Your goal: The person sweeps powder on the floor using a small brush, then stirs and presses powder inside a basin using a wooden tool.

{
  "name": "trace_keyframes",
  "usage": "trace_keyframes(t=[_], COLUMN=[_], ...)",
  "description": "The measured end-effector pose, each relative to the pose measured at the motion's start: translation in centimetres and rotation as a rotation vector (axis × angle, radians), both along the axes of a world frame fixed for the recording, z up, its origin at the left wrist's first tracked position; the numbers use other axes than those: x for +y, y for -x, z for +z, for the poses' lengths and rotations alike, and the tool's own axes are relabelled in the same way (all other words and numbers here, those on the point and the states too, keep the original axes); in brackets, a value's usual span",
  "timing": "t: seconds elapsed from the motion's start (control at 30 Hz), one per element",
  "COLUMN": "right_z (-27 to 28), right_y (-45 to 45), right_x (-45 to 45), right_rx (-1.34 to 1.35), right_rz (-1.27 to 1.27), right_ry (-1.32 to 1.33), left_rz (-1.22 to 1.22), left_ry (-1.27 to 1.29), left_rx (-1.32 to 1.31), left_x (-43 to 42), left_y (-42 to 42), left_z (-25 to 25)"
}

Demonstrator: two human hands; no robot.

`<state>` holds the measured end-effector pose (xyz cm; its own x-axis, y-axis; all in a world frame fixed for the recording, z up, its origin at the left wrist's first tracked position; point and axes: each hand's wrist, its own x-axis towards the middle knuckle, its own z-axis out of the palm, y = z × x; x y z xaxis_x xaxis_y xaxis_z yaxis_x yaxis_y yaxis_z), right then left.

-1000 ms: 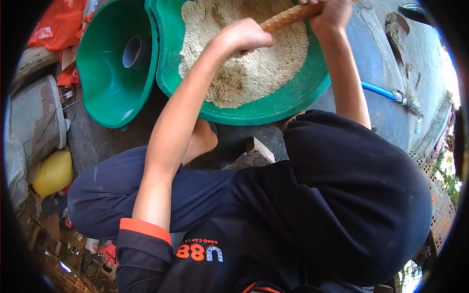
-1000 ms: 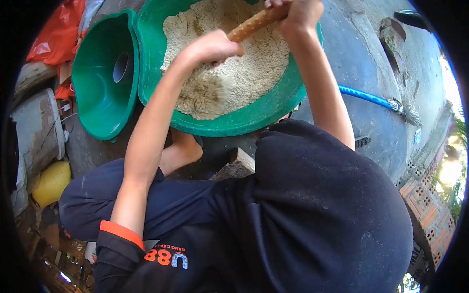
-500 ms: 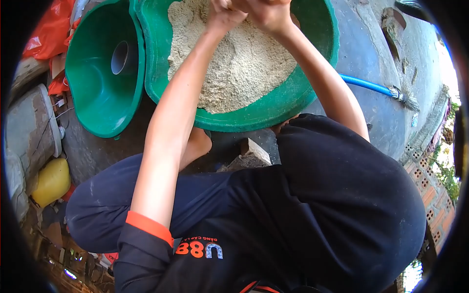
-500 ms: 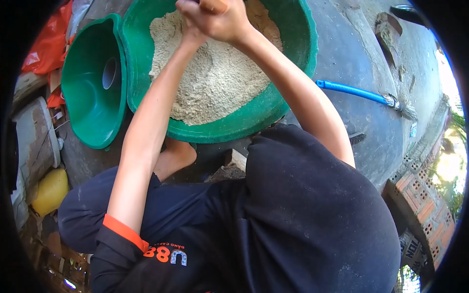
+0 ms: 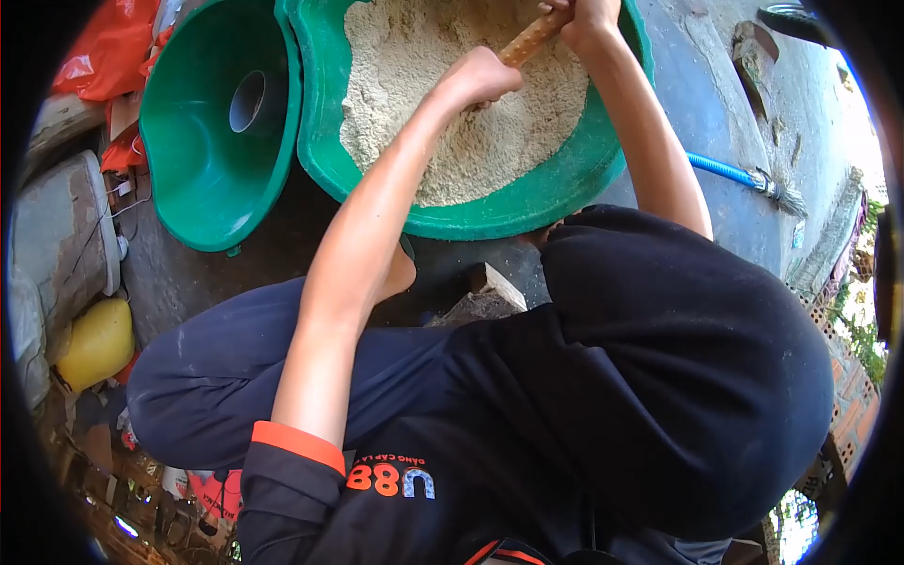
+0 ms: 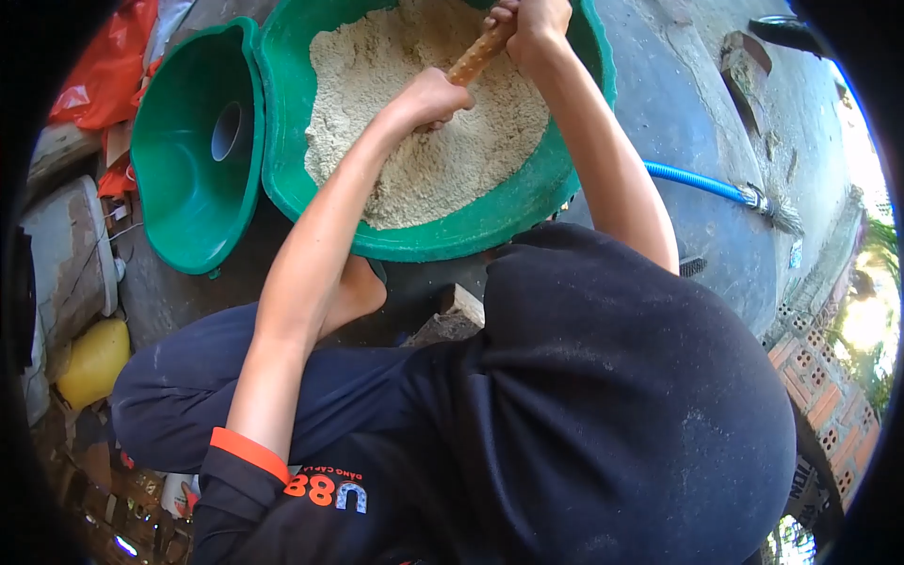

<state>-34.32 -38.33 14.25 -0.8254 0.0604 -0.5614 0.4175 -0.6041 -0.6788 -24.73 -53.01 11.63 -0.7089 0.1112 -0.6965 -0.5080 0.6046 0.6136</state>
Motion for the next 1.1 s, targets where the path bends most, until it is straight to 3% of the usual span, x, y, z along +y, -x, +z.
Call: trace_keyframes(t=[0.07, 0.1, 0.13, 0.17, 0.23, 0.3, 0.37, 0.43, 0.47, 0.53, 0.57, 0.67, 0.7, 0.73, 0.77, 0.83, 0.87, 0.93, 1.0, 1.1], right_z=[0.4, 2.2, 3.5, 7.1, 10.6, 12.9, 12.9, 10.5, 8.8, 6.9, 6.1, 6.1, 5.3, 6.9, 7.2, 5.2, 2.0, 5.3, 0.6, 0.1], right_y=[0.7, 0.7, 0.6, -0.9, -1.7, -3.0, -3.1, -3.4, -2.8, -3.4, -3.7, -4.5, -3.4, -4.5, -4.4, -3.0, -1.8, -4.1, -2.9, -3.8], right_x=[1.8, 4.5, 3.2, 2.7, 2.7, 1.6, 0.3, -1.2, -1.7, -2.9, -3.2, -3.6, -2.9, -3.3, -3.2, -1.7, 1.5, 0.4, 3.5, 5.9], right_rx=[0.077, -0.032, 0.314, 0.451, 0.797, 0.98, 1.139, 1.151, 1.392, 1.357, 1.315, 1.218, 1.259, 0.724, 0.551, 0.436, 0.493, 0.217, 0.136, 0.121], right_rz=[0.01, 0.232, 0.033, -0.009, 0.06, 0.078, 0.218, 0.314, 0.225, 0.4, 0.37, 0.217, 0.174, 0.206, 0.174, 0.096, 0.252, 0.017, -0.071, -0.1], right_ry=[0.084, 0.822, 0.201, 0.173, 0.239, 0.093, -0.037, -0.214, -0.727, -0.838, -0.83, -0.808, -1.075, -0.674, -0.523, -0.561, 0.116, -0.369, -0.218, -0.071], left_rz=[-0.055, -0.092, -0.126, -0.133, 0.008, 0.024, 0.04, 0.124, 0.169, 0.537, 0.545, 0.318, 0.235, 0.15, 0.015, 0.066, 0.012, 0.016, -0.017, -0.177], left_ry=[0.025, 0.043, 0.099, 0.145, 0.024, 0.133, 0.086, -0.123, -0.114, -0.445, -0.446, -0.288, -0.237, -0.18, -0.178, -0.197, -0.161, -0.101, -0.062, 0.039], left_rx=[0.126, 0.224, 0.336, 0.498, 0.99, 1.096, 1.245, 1.336, 1.291, 1.363, 1.358, 0.904, 0.753, 0.615, 0.659, 0.418, 0.408, 0.223, 0.202, 0.061], left_x=[0.1, 0.0, -0.2, 0.0, 0.0, 0.0, 0.2, 0.8, 1.2, 3.5, 3.9, 4.4, 4.4, 4.1, 4.1, 4.2, 4.3, 4.9, 5.6, 5.6], left_y=[0.6, 1.0, 1.4, 1.2, 2.0, 4.0, 5.6, 6.7, 8.5, 8.4, 7.9, 3.9, 2.6, 2.0, 1.7, 0.8, 0.4, 0.2, -0.1, -0.3], left_z=[0.9, 2.4, 4.6, 8.3, 7.9, 8.1, 6.5, 4.4, -0.3, -3.0, -3.8, -2.7, -2.1, -1.7, -1.6, -2.7, -2.4, -2.0, -1.5, 1.6])
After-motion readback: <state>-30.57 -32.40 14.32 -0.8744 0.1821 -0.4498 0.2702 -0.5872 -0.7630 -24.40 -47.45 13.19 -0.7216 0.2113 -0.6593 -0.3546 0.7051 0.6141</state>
